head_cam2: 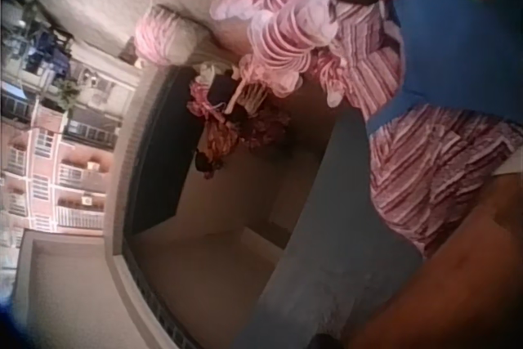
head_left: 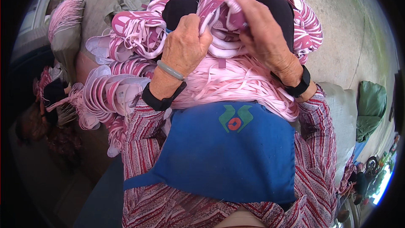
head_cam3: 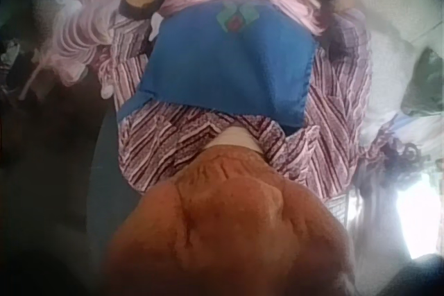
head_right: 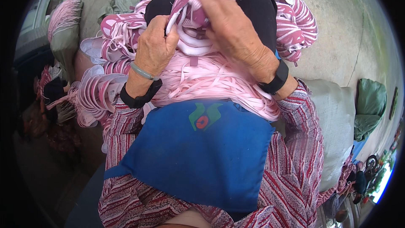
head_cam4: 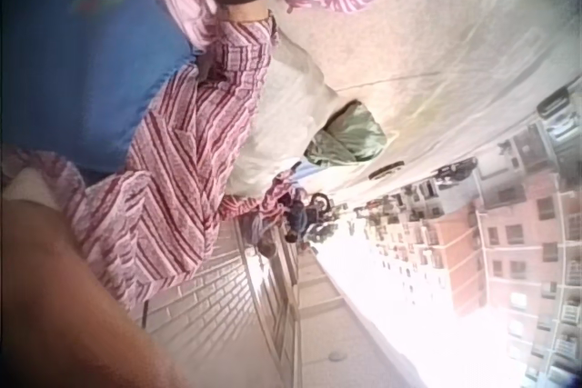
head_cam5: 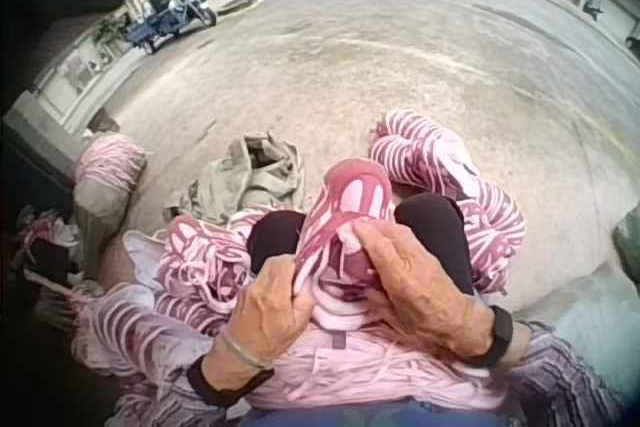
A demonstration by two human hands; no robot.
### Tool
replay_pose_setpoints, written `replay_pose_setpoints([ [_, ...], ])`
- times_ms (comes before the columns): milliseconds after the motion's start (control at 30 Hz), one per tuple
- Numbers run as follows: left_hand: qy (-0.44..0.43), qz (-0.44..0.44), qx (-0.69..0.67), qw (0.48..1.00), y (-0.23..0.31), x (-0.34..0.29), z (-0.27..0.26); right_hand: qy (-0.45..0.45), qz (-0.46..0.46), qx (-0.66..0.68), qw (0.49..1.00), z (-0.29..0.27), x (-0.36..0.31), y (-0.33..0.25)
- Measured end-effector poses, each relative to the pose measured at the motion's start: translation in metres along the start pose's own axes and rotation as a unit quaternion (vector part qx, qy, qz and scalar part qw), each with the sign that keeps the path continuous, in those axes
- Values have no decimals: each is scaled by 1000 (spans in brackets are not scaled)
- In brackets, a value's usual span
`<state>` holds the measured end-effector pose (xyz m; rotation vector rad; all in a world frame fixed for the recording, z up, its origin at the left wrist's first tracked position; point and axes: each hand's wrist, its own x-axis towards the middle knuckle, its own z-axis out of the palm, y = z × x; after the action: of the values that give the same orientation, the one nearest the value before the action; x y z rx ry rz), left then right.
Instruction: Lacing shoes and bundling pink ribbons for production.
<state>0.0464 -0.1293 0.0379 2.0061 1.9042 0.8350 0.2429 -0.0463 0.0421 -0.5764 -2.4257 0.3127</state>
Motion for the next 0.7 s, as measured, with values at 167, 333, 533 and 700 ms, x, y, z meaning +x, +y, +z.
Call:
replay_pose_setpoints([
  [167,56,28,12,998,10,-9,-5,8,44,106,993,-5,-2,-13],
  [333,114,-17,-60,991,26,-31,2,-40,-2,-13,999,12,-6,-41],
  [533,151,-95,-73,981,4,-21,17,-17,-41,-120,992,38,9,-33],
  [700,141,-137,-67,978,-6,-26,17,-33,-64,-210,975,61,25,-42],
])
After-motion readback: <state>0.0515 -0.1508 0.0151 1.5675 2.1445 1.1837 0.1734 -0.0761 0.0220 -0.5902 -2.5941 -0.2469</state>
